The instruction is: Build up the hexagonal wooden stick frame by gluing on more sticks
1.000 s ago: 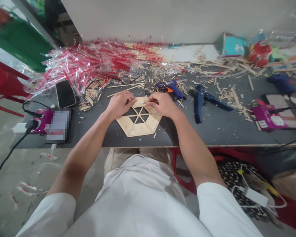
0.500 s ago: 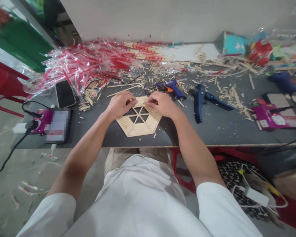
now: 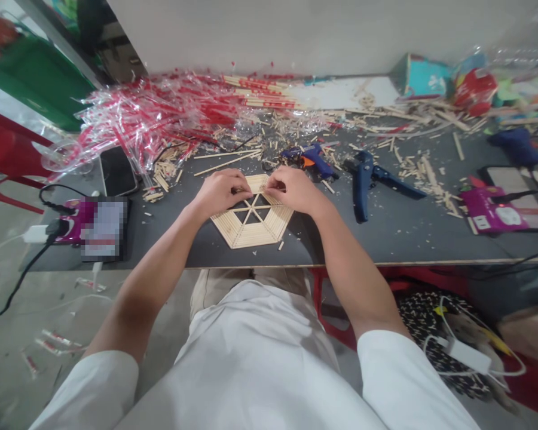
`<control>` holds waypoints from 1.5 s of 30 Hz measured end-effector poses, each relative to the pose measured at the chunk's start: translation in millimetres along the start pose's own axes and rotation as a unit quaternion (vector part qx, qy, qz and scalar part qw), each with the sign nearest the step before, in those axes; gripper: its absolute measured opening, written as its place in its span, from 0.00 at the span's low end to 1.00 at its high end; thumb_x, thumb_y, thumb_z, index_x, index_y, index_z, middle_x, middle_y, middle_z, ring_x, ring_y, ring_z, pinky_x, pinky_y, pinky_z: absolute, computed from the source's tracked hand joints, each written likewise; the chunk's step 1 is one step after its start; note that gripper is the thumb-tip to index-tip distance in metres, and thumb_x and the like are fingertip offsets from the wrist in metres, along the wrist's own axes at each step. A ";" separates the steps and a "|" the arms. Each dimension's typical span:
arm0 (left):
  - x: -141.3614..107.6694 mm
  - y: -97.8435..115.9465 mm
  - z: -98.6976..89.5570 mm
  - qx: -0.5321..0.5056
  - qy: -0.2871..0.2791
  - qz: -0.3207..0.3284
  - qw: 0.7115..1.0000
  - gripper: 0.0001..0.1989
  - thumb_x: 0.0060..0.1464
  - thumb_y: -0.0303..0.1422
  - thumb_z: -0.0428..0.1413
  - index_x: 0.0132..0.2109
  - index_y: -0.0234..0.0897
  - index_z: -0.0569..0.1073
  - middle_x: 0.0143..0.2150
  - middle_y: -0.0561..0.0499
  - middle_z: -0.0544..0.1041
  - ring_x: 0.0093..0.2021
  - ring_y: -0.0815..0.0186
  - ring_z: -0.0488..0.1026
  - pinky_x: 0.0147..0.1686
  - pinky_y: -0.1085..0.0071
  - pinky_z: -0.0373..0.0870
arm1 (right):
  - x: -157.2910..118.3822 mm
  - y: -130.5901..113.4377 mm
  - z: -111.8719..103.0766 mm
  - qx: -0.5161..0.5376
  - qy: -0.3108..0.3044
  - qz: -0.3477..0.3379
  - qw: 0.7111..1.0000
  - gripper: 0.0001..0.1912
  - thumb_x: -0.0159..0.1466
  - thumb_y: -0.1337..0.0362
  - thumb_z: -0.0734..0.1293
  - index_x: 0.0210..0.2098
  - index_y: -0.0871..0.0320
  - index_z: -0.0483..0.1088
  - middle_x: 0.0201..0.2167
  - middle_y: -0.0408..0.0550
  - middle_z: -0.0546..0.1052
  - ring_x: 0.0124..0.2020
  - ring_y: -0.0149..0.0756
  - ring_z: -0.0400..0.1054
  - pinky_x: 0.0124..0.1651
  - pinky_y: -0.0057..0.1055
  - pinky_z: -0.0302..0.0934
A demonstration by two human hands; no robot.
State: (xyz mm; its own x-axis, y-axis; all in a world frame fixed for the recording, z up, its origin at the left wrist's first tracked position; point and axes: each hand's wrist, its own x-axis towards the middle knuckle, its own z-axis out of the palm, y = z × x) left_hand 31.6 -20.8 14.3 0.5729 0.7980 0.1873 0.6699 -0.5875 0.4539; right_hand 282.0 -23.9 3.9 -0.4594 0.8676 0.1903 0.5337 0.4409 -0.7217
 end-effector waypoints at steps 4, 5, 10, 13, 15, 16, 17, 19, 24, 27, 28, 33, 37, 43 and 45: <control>0.1 6.0 -0.4 0.013 -0.002 -0.020 1.000 0.05 0.62 0.33 0.64 0.39 0.41 0.85 0.47 0.49 0.84 0.45 0.61 0.79 0.41 0.67 0.69 | 0.0 0.1 4.5 0.034 0.011 0.015 0.999 0.15 0.64 0.50 0.74 0.31 0.55 0.75 0.38 0.52 0.76 0.36 0.42 0.72 0.44 0.43 0.70; 0.0 7.5 -0.8 0.017 -0.005 -0.024 1.000 0.05 0.62 0.33 0.64 0.39 0.40 0.85 0.47 0.49 0.84 0.44 0.62 0.78 0.40 0.68 0.68 | 0.0 0.1 5.8 0.041 0.014 0.020 0.999 0.14 0.64 0.52 0.74 0.32 0.55 0.74 0.38 0.52 0.76 0.37 0.42 0.72 0.44 0.43 0.70; 0.3 11.0 -1.7 0.017 -0.009 -0.043 0.999 0.05 0.62 0.32 0.63 0.38 0.39 0.84 0.47 0.49 0.83 0.40 0.66 0.76 0.37 0.70 0.65 | 1.1 -2.2 13.6 0.032 0.032 0.027 0.999 0.07 0.62 0.61 0.73 0.31 0.55 0.74 0.37 0.51 0.75 0.38 0.42 0.73 0.46 0.41 0.71; 1.0 9.9 -1.3 0.012 -0.010 -0.043 0.999 0.05 0.61 0.32 0.62 0.38 0.39 0.84 0.46 0.49 0.83 0.39 0.65 0.76 0.38 0.70 0.66 | 3.1 -5.0 19.6 -0.014 0.049 0.035 0.998 0.04 0.61 0.65 0.71 0.30 0.56 0.73 0.34 0.50 0.75 0.37 0.42 0.72 0.44 0.41 0.68; 1.2 8.8 -0.9 0.006 -0.006 -0.038 0.999 0.05 0.61 0.31 0.62 0.37 0.38 0.84 0.45 0.48 0.83 0.39 0.66 0.76 0.38 0.70 0.66 | 4.6 -6.4 23.5 -0.040 0.060 0.045 0.996 0.03 0.60 0.67 0.71 0.30 0.55 0.73 0.33 0.50 0.74 0.37 0.43 0.71 0.44 0.41 0.67; 1.2 8.3 -0.7 0.002 -0.003 -0.035 0.999 0.06 0.61 0.31 0.61 0.37 0.38 0.84 0.45 0.48 0.83 0.38 0.66 0.75 0.38 0.70 0.66 | 5.2 -6.8 25.3 -0.051 0.064 0.048 0.996 0.03 0.59 0.67 0.71 0.30 0.55 0.72 0.32 0.49 0.74 0.37 0.43 0.70 0.44 0.41 0.66; 1.3 7.9 -0.5 0.000 -0.001 -0.034 0.999 0.06 0.61 0.31 0.61 0.37 0.38 0.84 0.44 0.48 0.83 0.38 0.66 0.75 0.38 0.70 0.66 | 5.7 -7.0 26.8 -0.059 0.066 0.049 0.995 0.04 0.59 0.68 0.71 0.29 0.55 0.72 0.32 0.49 0.74 0.37 0.42 0.70 0.44 0.41 0.65; 1.3 7.8 -0.4 -0.002 -0.001 -0.036 0.999 0.06 0.61 0.31 0.61 0.37 0.38 0.84 0.45 0.48 0.83 0.38 0.66 0.75 0.38 0.70 0.66 | 6.1 -7.0 29.1 -0.070 0.069 0.047 0.994 0.04 0.58 0.69 0.71 0.29 0.55 0.72 0.31 0.49 0.73 0.36 0.42 0.69 0.44 0.41 0.64; 1.8 8.7 -0.1 0.001 -0.005 -0.051 0.999 0.05 0.61 0.30 0.63 0.37 0.38 0.84 0.45 0.49 0.83 0.37 0.67 0.75 0.38 0.70 0.64 | 5.6 -8.1 31.9 -0.076 0.077 0.042 0.993 0.05 0.59 0.69 0.71 0.29 0.55 0.71 0.32 0.49 0.73 0.38 0.43 0.68 0.46 0.42 0.64; 1.8 8.0 0.5 0.000 -0.002 -0.046 0.999 0.05 0.61 0.31 0.63 0.37 0.38 0.84 0.45 0.49 0.83 0.37 0.67 0.75 0.38 0.70 0.65 | 5.6 -10.0 33.4 -0.086 0.078 0.046 0.992 0.06 0.59 0.69 0.71 0.29 0.55 0.70 0.32 0.49 0.72 0.39 0.44 0.68 0.48 0.43 0.64; 1.7 7.6 0.8 0.000 -0.001 -0.043 0.999 0.05 0.61 0.30 0.63 0.37 0.38 0.84 0.45 0.49 0.83 0.37 0.67 0.75 0.38 0.70 0.65 | 5.7 -10.6 34.0 -0.089 0.078 0.048 0.992 0.06 0.59 0.69 0.71 0.29 0.55 0.69 0.32 0.49 0.72 0.40 0.44 0.68 0.48 0.43 0.64; 0.4 6.9 0.9 0.009 0.001 -0.029 1.000 0.05 0.62 0.31 0.63 0.38 0.38 0.84 0.45 0.49 0.83 0.38 0.66 0.76 0.38 0.70 0.65 | 5.9 -12.0 37.1 -0.095 0.089 0.053 0.990 0.08 0.59 0.70 0.71 0.29 0.54 0.68 0.32 0.49 0.72 0.40 0.45 0.68 0.49 0.43 0.64; -0.5 8.2 0.4 0.018 -0.001 -0.023 1.000 0.06 0.63 0.32 0.62 0.38 0.38 0.84 0.45 0.48 0.83 0.40 0.65 0.77 0.39 0.69 0.66 | 5.7 -11.2 37.9 -0.094 0.086 0.051 0.991 0.08 0.59 0.69 0.71 0.29 0.54 0.67 0.33 0.50 0.72 0.40 0.45 0.68 0.49 0.43 0.63; -2.2 10.6 0.9 0.053 -0.004 -0.016 0.998 0.07 0.64 0.32 0.61 0.40 0.37 0.84 0.45 0.47 0.83 0.42 0.62 0.78 0.38 0.68 0.67 | 5.8 -10.2 37.7 -0.092 0.086 0.050 0.991 0.06 0.60 0.67 0.70 0.29 0.54 0.68 0.34 0.50 0.72 0.40 0.44 0.68 0.48 0.42 0.63; -2.8 11.5 1.6 0.068 0.001 0.003 0.998 0.08 0.66 0.32 0.60 0.42 0.37 0.83 0.46 0.46 0.83 0.45 0.61 0.78 0.38 0.68 0.68 | 6.0 -10.5 37.4 -0.088 0.084 0.052 0.991 0.06 0.59 0.67 0.71 0.29 0.54 0.68 0.34 0.50 0.72 0.40 0.44 0.67 0.47 0.42 0.62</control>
State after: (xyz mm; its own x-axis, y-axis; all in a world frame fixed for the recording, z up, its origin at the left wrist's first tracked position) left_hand 38.5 -30.1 17.6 0.5767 0.7940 0.1922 0.7238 -0.6057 0.3305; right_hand 247.0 -31.9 -12.4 -0.2779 0.9303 0.2392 0.6946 0.3666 -0.6190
